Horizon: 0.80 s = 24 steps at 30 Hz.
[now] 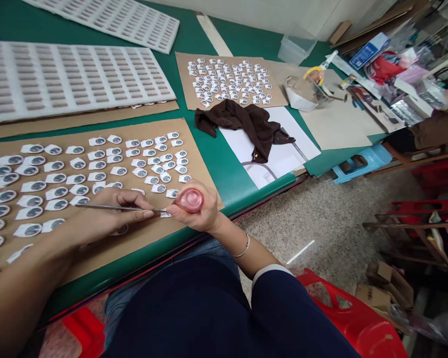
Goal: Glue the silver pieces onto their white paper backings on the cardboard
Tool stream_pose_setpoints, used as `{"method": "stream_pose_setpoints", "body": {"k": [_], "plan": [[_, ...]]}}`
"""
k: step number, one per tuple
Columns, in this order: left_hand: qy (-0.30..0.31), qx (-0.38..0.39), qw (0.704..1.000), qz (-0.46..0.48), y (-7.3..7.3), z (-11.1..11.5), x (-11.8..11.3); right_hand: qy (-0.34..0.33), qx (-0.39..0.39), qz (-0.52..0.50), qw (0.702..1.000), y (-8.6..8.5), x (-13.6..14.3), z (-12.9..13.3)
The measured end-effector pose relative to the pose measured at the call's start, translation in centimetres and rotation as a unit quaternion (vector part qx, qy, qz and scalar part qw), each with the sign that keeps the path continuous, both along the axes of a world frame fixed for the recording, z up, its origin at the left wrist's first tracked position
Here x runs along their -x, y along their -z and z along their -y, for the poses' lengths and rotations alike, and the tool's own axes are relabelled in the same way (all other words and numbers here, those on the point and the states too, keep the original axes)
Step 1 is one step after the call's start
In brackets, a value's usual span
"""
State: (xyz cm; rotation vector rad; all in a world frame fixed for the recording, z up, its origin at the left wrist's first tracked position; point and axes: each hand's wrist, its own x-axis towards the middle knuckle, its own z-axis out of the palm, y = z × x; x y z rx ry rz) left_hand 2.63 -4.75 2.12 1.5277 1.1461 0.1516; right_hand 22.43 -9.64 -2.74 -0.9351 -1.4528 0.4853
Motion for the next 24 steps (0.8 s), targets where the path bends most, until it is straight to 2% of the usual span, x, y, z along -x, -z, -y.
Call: {"method": "stream_pose_setpoints", "body": {"k": [19, 24], "plan": [[0.008, -0.004, 1.000, -0.002, -0.09, 0.04, 0.06, 0.011, -0.011, -0.004, 1.000, -0.34, 0.03, 0.17], [0.013, -0.007, 1.000, -0.007, 0.31, -0.14, 0.21, 0.027, -0.005, -0.001, 1.000, -0.27, 0.04, 0.19]]}}
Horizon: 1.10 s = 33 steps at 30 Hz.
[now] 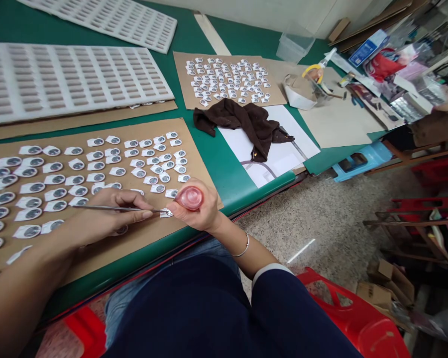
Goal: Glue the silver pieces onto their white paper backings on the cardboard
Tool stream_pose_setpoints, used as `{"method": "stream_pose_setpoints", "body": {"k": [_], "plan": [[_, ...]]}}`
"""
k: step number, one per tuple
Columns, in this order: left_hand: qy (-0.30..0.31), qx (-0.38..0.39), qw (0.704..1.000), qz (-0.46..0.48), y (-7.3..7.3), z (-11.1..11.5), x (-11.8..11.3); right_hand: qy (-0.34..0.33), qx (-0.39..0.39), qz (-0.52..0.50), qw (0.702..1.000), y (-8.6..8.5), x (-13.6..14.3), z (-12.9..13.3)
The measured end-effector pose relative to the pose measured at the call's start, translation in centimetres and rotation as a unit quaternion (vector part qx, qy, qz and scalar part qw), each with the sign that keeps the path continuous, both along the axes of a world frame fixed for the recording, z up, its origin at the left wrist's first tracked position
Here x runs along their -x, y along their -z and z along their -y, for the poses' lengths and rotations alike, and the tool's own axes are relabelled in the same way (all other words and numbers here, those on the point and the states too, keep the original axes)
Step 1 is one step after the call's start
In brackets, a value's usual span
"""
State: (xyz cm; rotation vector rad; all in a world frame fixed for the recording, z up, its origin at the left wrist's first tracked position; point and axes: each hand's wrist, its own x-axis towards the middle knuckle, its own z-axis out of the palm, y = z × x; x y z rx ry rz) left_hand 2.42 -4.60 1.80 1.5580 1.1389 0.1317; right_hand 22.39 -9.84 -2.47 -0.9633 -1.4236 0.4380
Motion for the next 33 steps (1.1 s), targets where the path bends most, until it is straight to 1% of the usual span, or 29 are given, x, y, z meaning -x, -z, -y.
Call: {"method": "stream_pose_setpoints", "body": {"k": [5, 15, 22, 33], "plan": [[0.003, 0.003, 1.000, 0.006, 0.38, -0.13, 0.05, 0.001, 0.006, -0.003, 1.000, 0.03, 0.00, 0.02], [-0.002, 0.016, 1.000, 0.002, 0.05, -0.01, -0.01, 0.002, -0.005, -0.008, 1.000, 0.17, 0.06, -0.10], [-0.009, 0.006, 1.000, 0.004, 0.40, -0.06, 0.03, 0.001, -0.012, -0.010, 1.000, 0.25, 0.12, -0.11], [-0.003, -0.008, 1.000, -0.001, 0.34, -0.08, 0.06, 0.011, -0.039, 0.004, 0.999, 0.43, 0.20, -0.33]]}}
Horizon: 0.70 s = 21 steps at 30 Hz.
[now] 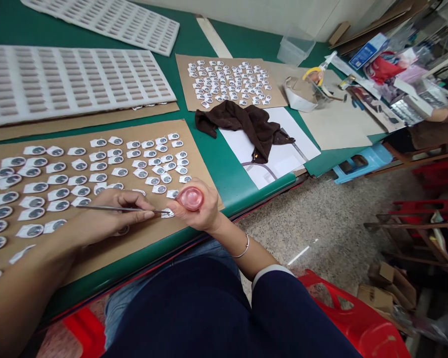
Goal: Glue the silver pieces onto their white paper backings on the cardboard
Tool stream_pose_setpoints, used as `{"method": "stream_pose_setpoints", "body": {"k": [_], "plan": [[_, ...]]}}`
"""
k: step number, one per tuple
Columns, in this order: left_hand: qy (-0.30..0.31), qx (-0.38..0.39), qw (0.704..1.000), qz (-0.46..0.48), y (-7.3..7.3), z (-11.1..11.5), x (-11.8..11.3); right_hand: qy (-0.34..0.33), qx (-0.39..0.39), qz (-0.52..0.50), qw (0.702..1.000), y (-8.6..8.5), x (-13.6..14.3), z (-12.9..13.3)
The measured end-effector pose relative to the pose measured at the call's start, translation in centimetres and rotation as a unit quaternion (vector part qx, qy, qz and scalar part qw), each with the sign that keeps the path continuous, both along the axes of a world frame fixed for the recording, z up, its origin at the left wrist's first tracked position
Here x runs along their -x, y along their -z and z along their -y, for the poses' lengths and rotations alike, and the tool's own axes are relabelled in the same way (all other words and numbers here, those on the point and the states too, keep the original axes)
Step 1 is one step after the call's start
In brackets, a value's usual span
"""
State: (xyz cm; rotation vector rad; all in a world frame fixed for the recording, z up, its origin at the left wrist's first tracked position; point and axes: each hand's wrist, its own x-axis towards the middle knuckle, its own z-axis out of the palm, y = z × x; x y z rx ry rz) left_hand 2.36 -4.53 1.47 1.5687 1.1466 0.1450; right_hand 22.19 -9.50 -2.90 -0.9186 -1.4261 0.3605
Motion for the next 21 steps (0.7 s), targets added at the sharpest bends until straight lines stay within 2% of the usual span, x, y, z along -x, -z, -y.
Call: {"method": "stream_pose_setpoints", "body": {"k": [4, 7, 10, 12, 16, 19, 21], "plan": [[0.006, -0.006, 1.000, 0.007, 0.1, 0.0, 0.2, -0.006, 0.014, -0.009, 1.000, 0.2, 0.1, 0.2], [0.012, -0.013, 1.000, 0.008, 0.1, 0.2, 0.3, 0.015, 0.052, -0.100, 0.993, 0.1, -0.1, 0.1], [0.025, -0.029, 0.999, 0.022, -0.2, 0.6, 0.4, 0.057, 0.077, -0.256, 0.962, -0.8, -1.2, -1.0], [0.023, -0.049, 0.998, 0.031, -0.6, 0.8, 0.6, 0.060, 0.105, -0.321, 0.939, -1.6, -2.2, -1.9], [-0.039, -0.137, 0.989, 0.025, -1.1, 0.3, 1.1, -0.001, 0.202, -0.395, 0.896, -2.8, -3.8, -3.8], [-0.072, -0.206, 0.976, 0.022, -0.4, -0.4, 1.2, -0.046, 0.248, -0.434, 0.865, -2.9, -4.0, -4.6], [-0.071, -0.220, 0.973, 0.009, 0.3, -0.7, 1.1, -0.061, 0.265, -0.455, 0.848, -2.8, -3.9, -4.9]]}}
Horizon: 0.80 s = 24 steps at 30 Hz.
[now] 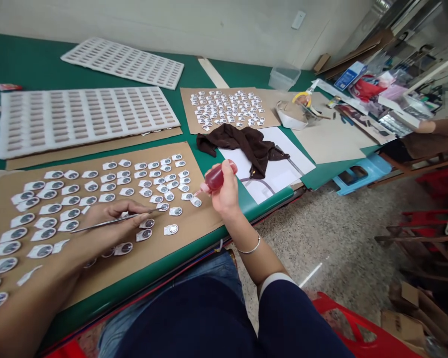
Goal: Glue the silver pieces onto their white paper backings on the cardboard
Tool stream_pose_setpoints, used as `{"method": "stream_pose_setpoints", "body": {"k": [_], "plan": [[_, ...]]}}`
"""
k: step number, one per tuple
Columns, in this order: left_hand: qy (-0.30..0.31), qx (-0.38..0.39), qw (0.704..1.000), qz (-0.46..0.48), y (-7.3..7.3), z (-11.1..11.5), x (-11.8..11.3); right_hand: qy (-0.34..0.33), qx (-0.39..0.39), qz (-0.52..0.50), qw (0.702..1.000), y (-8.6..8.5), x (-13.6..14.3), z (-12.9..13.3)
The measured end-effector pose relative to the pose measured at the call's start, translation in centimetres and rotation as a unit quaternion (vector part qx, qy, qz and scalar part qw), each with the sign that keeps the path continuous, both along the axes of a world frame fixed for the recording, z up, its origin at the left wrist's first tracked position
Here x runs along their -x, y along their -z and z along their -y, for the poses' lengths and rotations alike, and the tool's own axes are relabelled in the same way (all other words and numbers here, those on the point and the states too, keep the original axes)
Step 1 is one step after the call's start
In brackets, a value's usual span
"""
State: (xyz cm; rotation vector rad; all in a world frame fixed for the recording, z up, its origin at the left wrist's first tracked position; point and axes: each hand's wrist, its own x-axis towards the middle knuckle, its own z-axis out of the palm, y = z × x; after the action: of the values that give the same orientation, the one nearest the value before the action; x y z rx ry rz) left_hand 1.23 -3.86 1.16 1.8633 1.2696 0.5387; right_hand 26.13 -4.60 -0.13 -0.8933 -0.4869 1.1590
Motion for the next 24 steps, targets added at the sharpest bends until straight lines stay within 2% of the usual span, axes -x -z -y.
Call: {"method": "stream_pose_setpoints", "body": {"k": [6, 10, 13, 20, 24], "plan": [[0.055, -0.032, 0.998, -0.016, 1.8, 0.2, 0.0, 0.015, 0.056, -0.043, 0.997, 0.1, -0.7, 0.0], [0.105, -0.059, 0.993, 0.004, 2.1, 0.6, -0.1, 0.044, 0.064, -0.054, 0.996, 0.2, -1.6, -0.1], [0.130, -0.072, 0.989, 0.005, 2.2, 0.7, -0.3, 0.035, 0.074, -0.073, 0.994, 0.4, -1.4, 0.1], [0.148, -0.107, 0.983, 0.002, 2.9, 0.8, -0.2, -0.151, 0.099, -0.136, 0.974, 0.5, 1.4, 2.1], [0.148, -0.127, 0.980, 0.026, 2.9, 0.9, -0.3, -0.212, 0.073, -0.117, 0.968, 0.5, 2.4, 2.9]]}}
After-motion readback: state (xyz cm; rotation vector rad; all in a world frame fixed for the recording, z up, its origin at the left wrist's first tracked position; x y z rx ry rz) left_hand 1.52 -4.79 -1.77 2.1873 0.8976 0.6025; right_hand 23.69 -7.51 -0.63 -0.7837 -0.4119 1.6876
